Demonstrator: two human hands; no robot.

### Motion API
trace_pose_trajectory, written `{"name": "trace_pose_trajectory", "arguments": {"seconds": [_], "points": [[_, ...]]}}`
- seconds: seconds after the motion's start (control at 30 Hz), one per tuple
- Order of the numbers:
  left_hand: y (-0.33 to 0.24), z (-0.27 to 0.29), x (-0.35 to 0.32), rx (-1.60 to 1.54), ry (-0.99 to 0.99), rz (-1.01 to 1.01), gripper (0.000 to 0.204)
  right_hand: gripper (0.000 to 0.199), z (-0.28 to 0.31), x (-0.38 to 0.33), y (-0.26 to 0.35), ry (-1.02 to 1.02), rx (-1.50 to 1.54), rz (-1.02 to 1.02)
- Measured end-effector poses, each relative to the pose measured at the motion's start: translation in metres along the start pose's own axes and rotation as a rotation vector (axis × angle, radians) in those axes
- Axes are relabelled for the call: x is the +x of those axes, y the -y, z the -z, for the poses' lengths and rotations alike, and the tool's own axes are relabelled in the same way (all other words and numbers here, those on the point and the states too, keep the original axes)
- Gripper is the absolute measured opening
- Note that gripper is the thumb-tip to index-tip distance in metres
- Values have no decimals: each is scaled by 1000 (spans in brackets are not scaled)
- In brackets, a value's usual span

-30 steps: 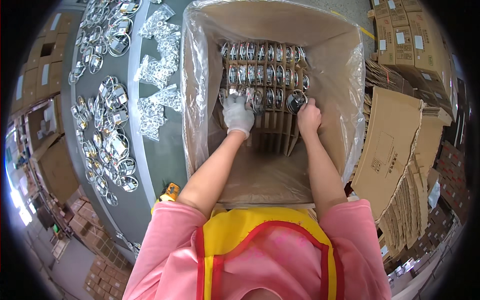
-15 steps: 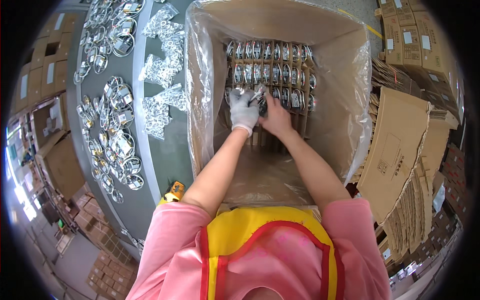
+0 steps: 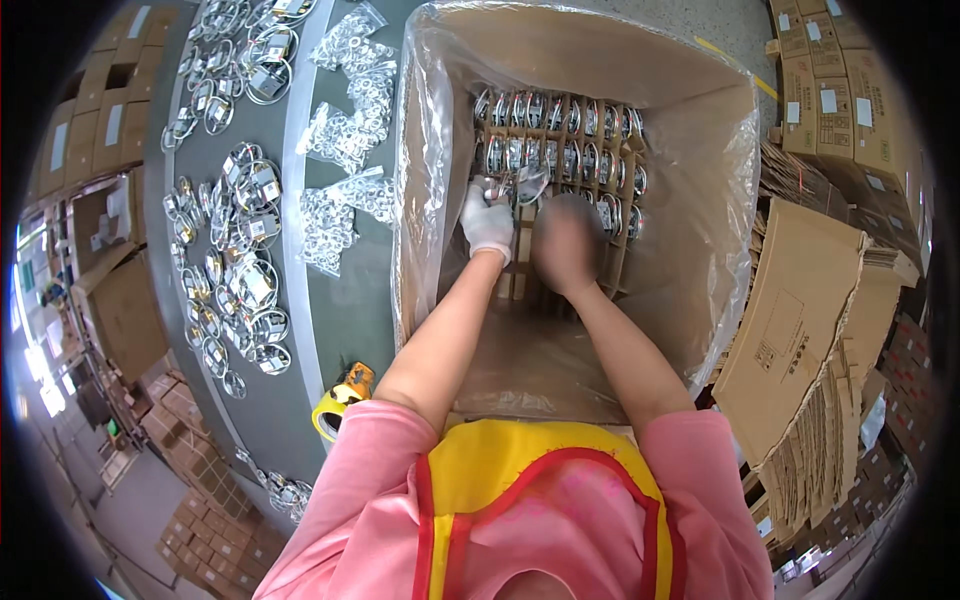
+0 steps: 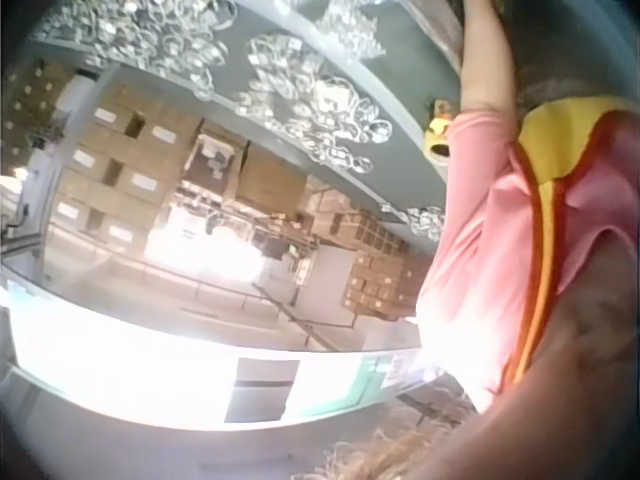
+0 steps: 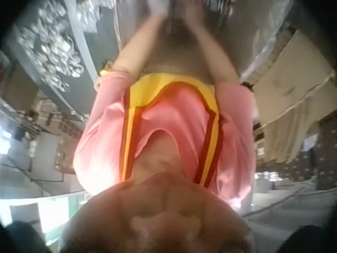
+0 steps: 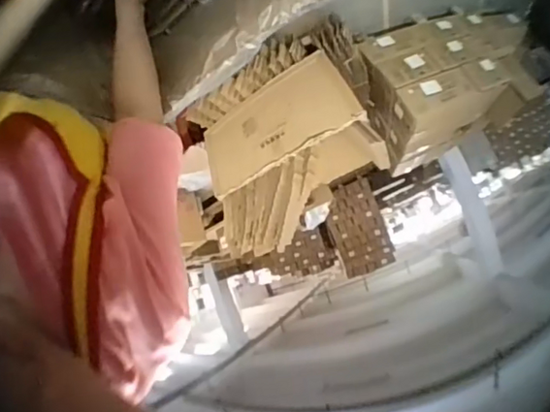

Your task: Collect small electronic components from a table and pack them into a box with cardboard separators.

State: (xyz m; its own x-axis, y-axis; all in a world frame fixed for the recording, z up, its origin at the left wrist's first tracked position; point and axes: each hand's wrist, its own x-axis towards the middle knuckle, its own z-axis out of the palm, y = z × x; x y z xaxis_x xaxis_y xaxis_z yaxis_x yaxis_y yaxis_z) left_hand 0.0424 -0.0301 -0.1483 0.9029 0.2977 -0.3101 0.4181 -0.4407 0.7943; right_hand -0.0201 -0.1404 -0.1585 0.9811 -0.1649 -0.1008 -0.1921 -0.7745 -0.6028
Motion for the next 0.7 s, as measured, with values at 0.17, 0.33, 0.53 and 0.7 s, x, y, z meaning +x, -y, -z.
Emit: {"name": "trace_pose_trajectory", "arguments": {"seconds": [0.17, 0.33, 0.53, 0.7], "points": [[-20, -6, 2, 31, -128, -150, 19, 43, 2, 8, -11, 53, 169, -352], [-12, 5, -6, 52, -39, -269, 22, 38, 8, 20, 6, 359, -46, -403], [-4, 5, -8, 97, -45, -249, 28, 44, 8, 60, -11, 117, 110, -495], [17, 4, 3, -43, -15, -2, 28, 38, 1, 82, -11, 105, 75, -281]]}}
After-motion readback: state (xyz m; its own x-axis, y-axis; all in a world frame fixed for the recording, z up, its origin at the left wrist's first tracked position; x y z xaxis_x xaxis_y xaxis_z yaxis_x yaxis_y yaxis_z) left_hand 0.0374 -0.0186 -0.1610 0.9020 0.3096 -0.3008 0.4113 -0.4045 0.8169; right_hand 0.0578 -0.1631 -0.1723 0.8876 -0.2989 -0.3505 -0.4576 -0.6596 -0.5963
